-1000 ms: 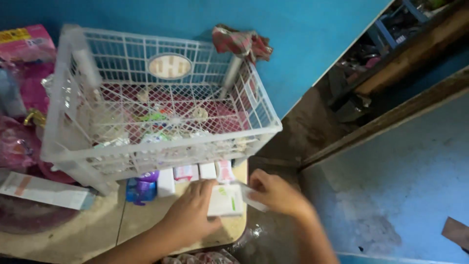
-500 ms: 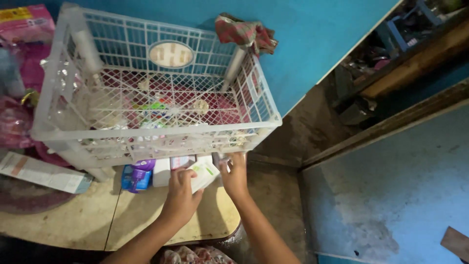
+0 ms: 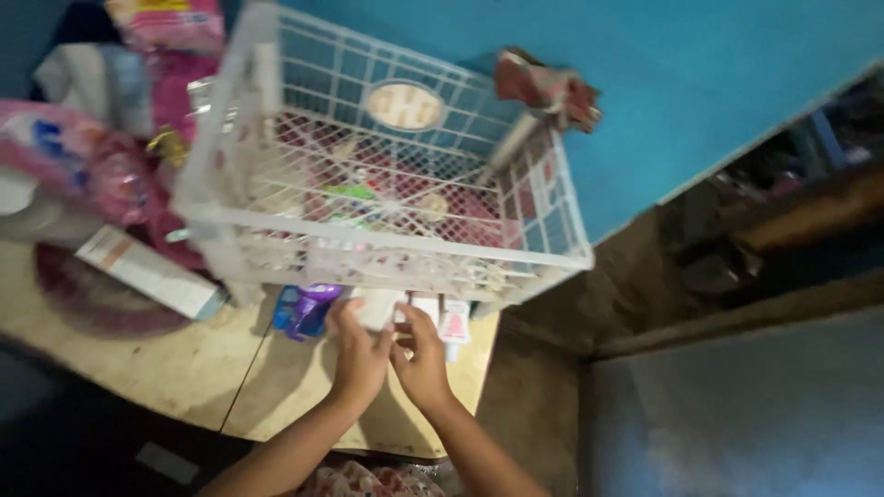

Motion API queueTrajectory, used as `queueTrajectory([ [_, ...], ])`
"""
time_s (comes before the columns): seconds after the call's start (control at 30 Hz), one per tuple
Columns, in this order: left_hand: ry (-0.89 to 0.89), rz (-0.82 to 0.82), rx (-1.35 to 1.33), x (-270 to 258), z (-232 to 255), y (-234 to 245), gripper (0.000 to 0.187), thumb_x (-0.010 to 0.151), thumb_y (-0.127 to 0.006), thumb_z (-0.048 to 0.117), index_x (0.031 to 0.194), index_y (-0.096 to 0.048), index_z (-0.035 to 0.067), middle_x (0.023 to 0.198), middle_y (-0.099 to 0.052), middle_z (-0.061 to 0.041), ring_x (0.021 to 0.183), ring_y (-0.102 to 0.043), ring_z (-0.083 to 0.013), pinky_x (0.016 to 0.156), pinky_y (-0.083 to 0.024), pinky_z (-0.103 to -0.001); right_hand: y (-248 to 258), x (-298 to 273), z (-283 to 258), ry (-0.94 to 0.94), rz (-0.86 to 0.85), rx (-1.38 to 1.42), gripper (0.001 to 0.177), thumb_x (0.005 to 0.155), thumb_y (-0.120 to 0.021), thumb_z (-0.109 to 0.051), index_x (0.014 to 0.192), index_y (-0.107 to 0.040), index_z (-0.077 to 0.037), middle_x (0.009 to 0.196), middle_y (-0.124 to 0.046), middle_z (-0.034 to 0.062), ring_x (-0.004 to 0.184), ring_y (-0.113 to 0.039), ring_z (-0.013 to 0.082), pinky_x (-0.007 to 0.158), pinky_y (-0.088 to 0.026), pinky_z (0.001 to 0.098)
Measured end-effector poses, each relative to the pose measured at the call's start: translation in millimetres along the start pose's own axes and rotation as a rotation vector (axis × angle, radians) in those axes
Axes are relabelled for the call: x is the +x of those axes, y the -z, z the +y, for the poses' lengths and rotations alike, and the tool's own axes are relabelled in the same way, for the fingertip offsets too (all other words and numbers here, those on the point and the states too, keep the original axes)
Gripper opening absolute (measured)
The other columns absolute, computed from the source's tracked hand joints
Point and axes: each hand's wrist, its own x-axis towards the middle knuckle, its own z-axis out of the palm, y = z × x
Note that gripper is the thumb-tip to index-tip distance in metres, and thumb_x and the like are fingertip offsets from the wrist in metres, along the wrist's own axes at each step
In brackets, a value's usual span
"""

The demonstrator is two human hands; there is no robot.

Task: Organizing various toiletries and cleaning supplies in a plastic basket.

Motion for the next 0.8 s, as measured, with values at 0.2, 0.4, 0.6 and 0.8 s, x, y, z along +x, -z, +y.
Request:
queueTrajectory([
  [0.2, -0.382, 0.044, 0.037, -3.0, -27.6, -12.5, 0.054, 0.092, -0.068, 0.007, 0.136, -0.037, 0.000, 0.139, -0.042, -0.029, 0.133, -0.046, -0.0484, 0.111, -0.040, -0.055, -19.1, 14.1, 66.8, -0.009, 0.133, -0.099, 0.059, 0.087, -0.068, 0.006, 0.141, -0.049, -0.008, 0.118, -0.064, 0.0101, 0.087, -0.070, 0.0175, 0.069, -0.056, 0.0281],
  [0.4, -0.416, 0.099, 0.026, -14.6, -26.2, -12.0, 0.047, 0.096, -0.064, 0.005, 0.138, -0.043, 0.004, 0.146, -0.043, -0.025, 0.154, -0.032, -0.0535, 0.121, -0.036, -0.055, -21.6, 25.7, 57.7, 0.040, 0.190, -0.127, 0.031, 0.091, -0.069, 0.003, 0.117, -0.054, -0.006, 0.118, -0.055, 0.0084, 0.081, -0.068, 0.0170, 0.060, -0.050, 0.0270],
  [0.6, -0.302, -0.002, -0.091, -19.2, -9.6, -6.3, 0.056, 0.093, -0.059, 0.005, 0.145, -0.040, 0.006, 0.167, -0.008, -0.037, 0.151, -0.025, -0.0548, 0.115, -0.040, -0.050, -27.4, 33.0, 61.9, -0.122, 0.235, -0.002, 0.024, 0.100, -0.053, 0.003, 0.120, -0.063, -0.004, 0.118, -0.051, 0.0105, 0.084, -0.067, 0.0184, 0.064, -0.053, 0.0277],
  [0.8, -0.356, -0.030, -0.051, -2.8, -20.4, -4.0, 0.055, 0.097, -0.061, 0.011, 0.149, -0.042, 0.006, 0.166, -0.015, -0.033, 0.152, -0.028, -0.0492, 0.118, -0.035, -0.048, -27.8, 33.7, 34.0, 0.015, 0.247, -0.106, 0.037, 0.090, -0.060, 0.004, 0.126, -0.060, -0.004, 0.118, -0.053, 0.0090, 0.088, -0.066, 0.0167, 0.067, -0.055, 0.0275],
])
